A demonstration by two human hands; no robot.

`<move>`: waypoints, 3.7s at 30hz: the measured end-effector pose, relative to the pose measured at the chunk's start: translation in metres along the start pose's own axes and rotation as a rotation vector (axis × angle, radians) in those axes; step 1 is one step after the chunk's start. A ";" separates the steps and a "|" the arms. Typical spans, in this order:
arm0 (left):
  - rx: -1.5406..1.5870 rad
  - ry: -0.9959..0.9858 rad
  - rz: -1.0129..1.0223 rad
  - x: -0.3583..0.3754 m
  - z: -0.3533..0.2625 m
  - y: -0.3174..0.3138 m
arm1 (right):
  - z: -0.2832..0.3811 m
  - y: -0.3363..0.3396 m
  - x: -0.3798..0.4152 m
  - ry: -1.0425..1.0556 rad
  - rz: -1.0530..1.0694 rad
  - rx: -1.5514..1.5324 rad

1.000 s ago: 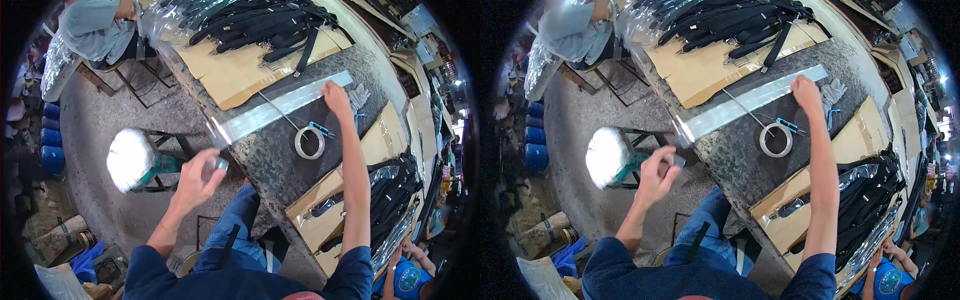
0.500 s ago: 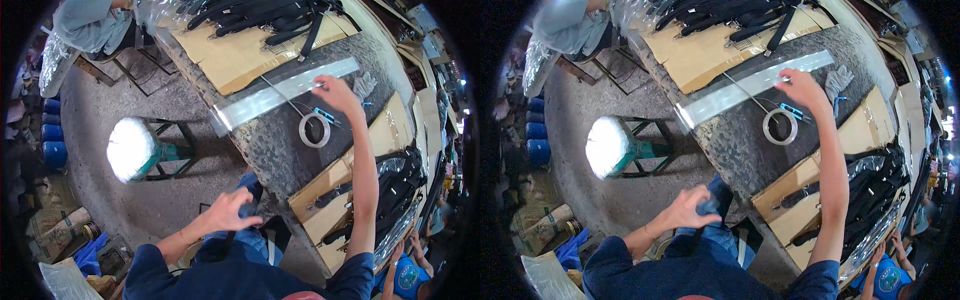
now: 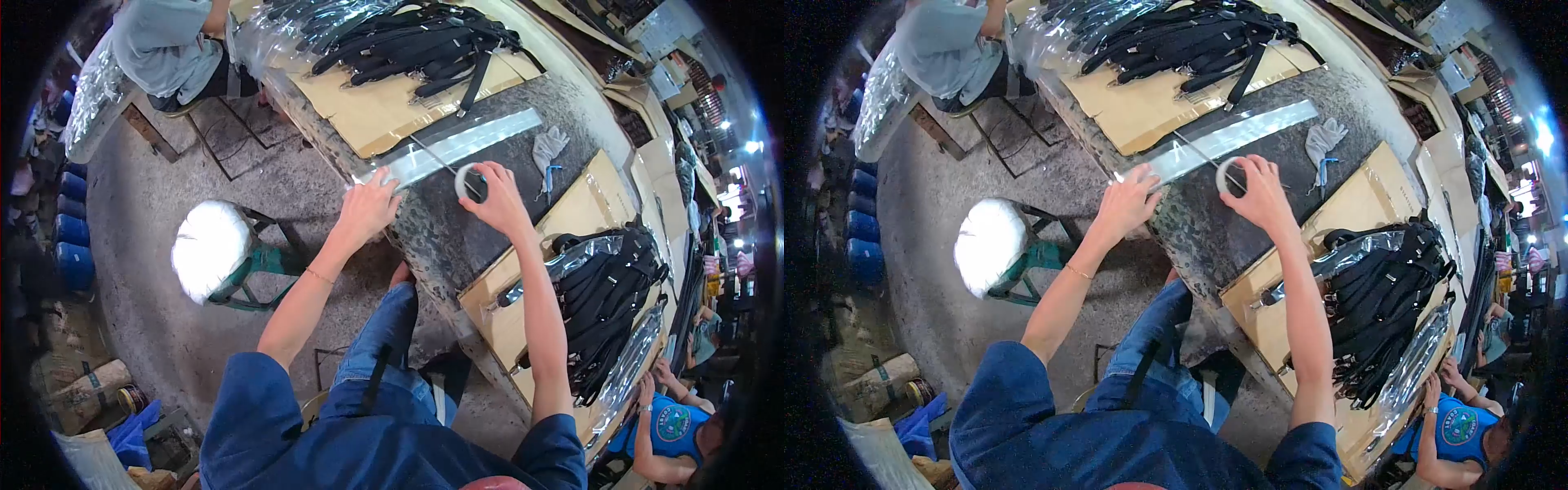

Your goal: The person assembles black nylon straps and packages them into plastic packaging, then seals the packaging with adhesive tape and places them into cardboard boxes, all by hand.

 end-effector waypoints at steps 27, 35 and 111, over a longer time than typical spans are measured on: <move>0.186 0.031 -0.262 0.024 -0.027 0.054 | 0.005 -0.012 0.026 0.001 -0.176 -0.124; 0.871 0.021 -0.073 0.128 -0.104 0.056 | 0.138 0.001 0.150 -0.246 0.348 -1.457; 1.544 0.133 0.662 0.190 -0.247 -0.050 | 0.080 -0.007 0.395 -0.777 -0.740 -1.288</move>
Point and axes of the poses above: each hand's wrist, its own x-axis away from the middle knuckle, its own y-axis out of the back of the hand, z = x × y, the point moved 6 cm from there along -x, towards the middle knuckle, and after that the axes turned 1 degree about -y, right-handed, at the moved point
